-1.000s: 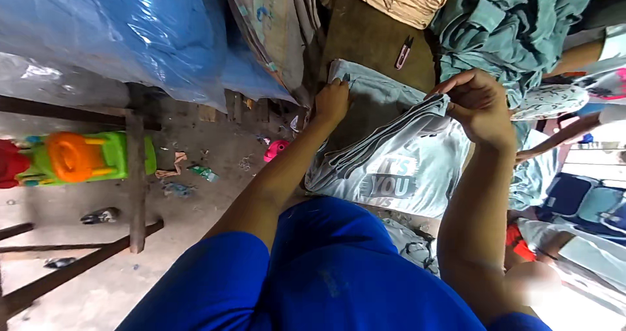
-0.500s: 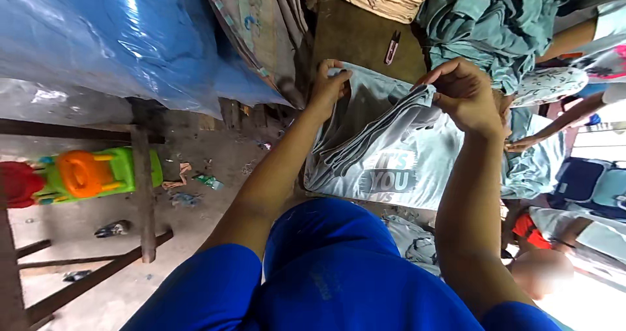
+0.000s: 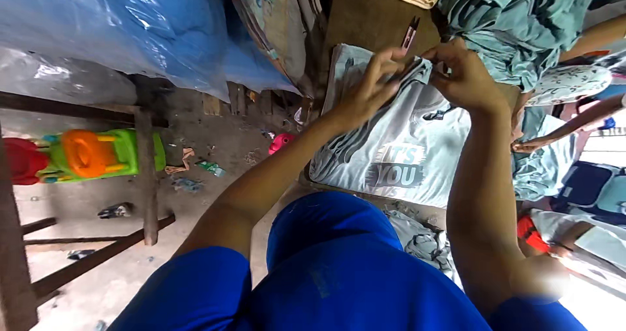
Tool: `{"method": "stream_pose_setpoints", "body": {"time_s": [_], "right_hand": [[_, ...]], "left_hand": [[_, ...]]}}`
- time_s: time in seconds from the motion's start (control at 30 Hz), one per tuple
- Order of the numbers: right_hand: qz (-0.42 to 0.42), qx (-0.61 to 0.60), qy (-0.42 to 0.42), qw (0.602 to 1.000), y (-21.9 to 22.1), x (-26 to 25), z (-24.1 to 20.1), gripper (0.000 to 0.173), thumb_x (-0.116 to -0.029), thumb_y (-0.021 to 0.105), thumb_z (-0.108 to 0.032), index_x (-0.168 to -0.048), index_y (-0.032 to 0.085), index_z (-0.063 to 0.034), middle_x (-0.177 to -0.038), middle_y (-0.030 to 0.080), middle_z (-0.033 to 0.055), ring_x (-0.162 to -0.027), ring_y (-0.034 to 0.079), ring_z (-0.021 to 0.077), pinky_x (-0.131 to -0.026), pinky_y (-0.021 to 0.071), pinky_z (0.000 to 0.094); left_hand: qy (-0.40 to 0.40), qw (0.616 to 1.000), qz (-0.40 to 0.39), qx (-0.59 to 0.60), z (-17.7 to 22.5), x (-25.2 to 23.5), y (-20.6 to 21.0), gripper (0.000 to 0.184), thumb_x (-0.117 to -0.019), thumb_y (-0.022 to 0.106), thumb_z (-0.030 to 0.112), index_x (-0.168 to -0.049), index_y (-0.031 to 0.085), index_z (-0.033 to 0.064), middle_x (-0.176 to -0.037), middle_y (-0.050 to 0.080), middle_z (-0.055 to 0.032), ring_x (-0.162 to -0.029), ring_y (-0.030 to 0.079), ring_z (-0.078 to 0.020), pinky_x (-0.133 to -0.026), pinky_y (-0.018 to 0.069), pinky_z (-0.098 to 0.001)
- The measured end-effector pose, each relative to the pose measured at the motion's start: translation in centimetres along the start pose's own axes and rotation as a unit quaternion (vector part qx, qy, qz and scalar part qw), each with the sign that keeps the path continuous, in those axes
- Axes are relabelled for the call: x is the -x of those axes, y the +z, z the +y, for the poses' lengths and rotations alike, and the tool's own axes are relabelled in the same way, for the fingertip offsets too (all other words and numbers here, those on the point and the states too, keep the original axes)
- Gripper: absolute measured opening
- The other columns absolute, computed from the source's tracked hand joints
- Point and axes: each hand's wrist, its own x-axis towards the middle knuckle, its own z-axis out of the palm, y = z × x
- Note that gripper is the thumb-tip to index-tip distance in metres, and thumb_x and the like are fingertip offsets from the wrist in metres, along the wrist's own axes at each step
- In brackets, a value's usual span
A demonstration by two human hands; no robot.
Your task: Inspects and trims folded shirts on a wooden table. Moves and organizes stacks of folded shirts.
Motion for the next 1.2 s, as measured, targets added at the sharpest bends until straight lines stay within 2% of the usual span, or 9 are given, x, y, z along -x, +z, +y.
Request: {"method": "stream_pose_setpoints", "body": {"time_s": [0.13, 0.27, 0.5, 0.57, 0.7, 0.83, 0.97, 1.03, 1.2], "right_hand": [[0.014, -0.072, -0.019, 0.997, -2.0, 3.1, 0.4, 0.029, -0.0962, 0.054, -0.007, -0.12, 0.06, 0.0081, -0.117, 0.063, 0.0131, -0.108, 0.061, 0.009, -0.1, 0.0512, 0.0289], [0.026, -0.1, -0.042, 0.994, -1.6, 4.6, -0.2, 0.027, -0.0964, 0.055, -0.007, -0.118, 0.064, 0.0059, -0.113, 0.065, 0.0065, -0.101, 0.06, 0.0016, -0.094, 0.0511, 0.0221], [0.046, -0.141, -0.057, 0.987, -1.6, 4.7, -0.6, 0.022, -0.0953, 0.058, -0.007, -0.116, 0.063, 0.0003, -0.111, 0.063, -0.0038, -0.097, 0.06, -0.0035, -0.09, 0.0521, 0.0178], [0.046, -0.141, -0.047, 0.988, -1.8, 5.1, -0.4, 0.023, -0.0943, 0.059, -0.005, -0.116, 0.063, 0.0014, -0.111, 0.064, -0.0022, -0.097, 0.061, -0.0019, -0.09, 0.0531, 0.0192], [0.043, -0.14, -0.052, 0.988, -2.6, 6.5, 0.0, 0.021, -0.093, 0.061, -0.007, -0.112, 0.068, -0.0014, -0.113, 0.067, -0.0006, -0.104, 0.063, 0.0024, -0.094, 0.0536, 0.0238], [0.034, -0.165, -0.062, 0.984, -3.3, 7.5, -0.1, 0.017, -0.0929, 0.066, -0.012, -0.108, 0.073, -0.0139, -0.115, 0.068, -0.0095, -0.11, 0.063, 0.0015, -0.098, 0.0529, 0.024], [0.028, -0.17, -0.061, 0.983, -3.6, 7.2, 0.1, 0.016, -0.0934, 0.066, -0.012, -0.107, 0.074, -0.0096, -0.114, 0.069, -0.0056, -0.108, 0.063, 0.0031, -0.096, 0.0533, 0.0243], [0.025, -0.169, -0.061, 0.983, -3.5, 6.8, 0.2, 0.016, -0.0937, 0.066, -0.013, -0.107, 0.073, -0.0095, -0.114, 0.068, -0.0057, -0.108, 0.063, 0.0027, -0.096, 0.0532, 0.0237], [0.031, -0.135, -0.066, 0.988, -2.9, 5.2, 0.5, 0.02, -0.0937, 0.061, -0.01, -0.11, 0.07, -0.0026, -0.117, 0.065, 0.0018, -0.105, 0.062, 0.0038, -0.092, 0.053, 0.0234]], "left_hand": [[-0.093, 0.961, -0.145, -0.214, -2.2, 8.5, -1.7, 0.044, -0.1084, 0.05, 0.03, -0.142, 0.055, 0.0015, -0.112, 0.071, -0.0217, -0.099, 0.071, -0.0361, -0.089, 0.0553, -0.0575], [-0.094, 0.953, -0.048, -0.285, -2.2, 9.4, -3.2, 0.041, -0.11, 0.042, 0.027, -0.116, 0.071, -0.0012, -0.098, 0.074, -0.0199, -0.09, 0.073, -0.0363, -0.083, 0.056, -0.0587], [-0.302, 0.9, 0.007, -0.315, -7.4, -4.0, -0.5, 0.041, -0.1046, 0.057, 0.025, -0.134, 0.06, -0.004, -0.134, 0.06, -0.0277, -0.127, 0.058, -0.0443, -0.104, 0.0463, -0.0603], [-0.332, 0.885, 0.046, -0.323, -8.5, -6.1, 0.1, 0.049, -0.1043, 0.056, 0.041, -0.127, 0.063, -0.0016, -0.13, 0.063, -0.0255, -0.124, 0.06, -0.0429, -0.099, 0.0493, -0.0617], [-0.307, 0.905, 0.138, -0.26, -7.2, -6.8, -0.8, 0.035, -0.1075, 0.049, 0.032, -0.123, 0.068, 0.0064, -0.118, 0.07, -0.0174, -0.113, 0.066, -0.0356, -0.094, 0.0502, -0.059], [-0.283, 0.925, 0.212, -0.141, -5.9, -7.5, -1.0, 0.032, -0.1062, 0.049, 0.025, -0.119, 0.066, 0.001, -0.108, 0.07, -0.0193, -0.103, 0.068, -0.0322, -0.09, 0.0518, -0.0527], [-0.308, 0.924, 0.224, -0.026, -7.5, -8.8, -0.8, 0.041, -0.1092, 0.042, 0.028, -0.127, 0.059, -0.0047, -0.122, 0.064, -0.0247, -0.106, 0.068, -0.0319, -0.092, 0.0571, -0.0488], [-0.308, 0.921, 0.231, -0.06, -7.3, -8.7, -0.8, 0.04, -0.1084, 0.044, 0.027, -0.129, 0.059, -0.0042, -0.121, 0.065, -0.0245, -0.111, 0.065, -0.0336, -0.096, 0.0504, -0.0516], [-0.207, 0.96, 0.187, -0.019, -7.6, -8.0, -0.8, 0.072, -0.0972, 0.069, 0.017, -0.155, 0.03, 0.0015, -0.111, 0.07, -0.0235, -0.099, 0.07, -0.0289, -0.092, 0.0549, -0.045]]}}
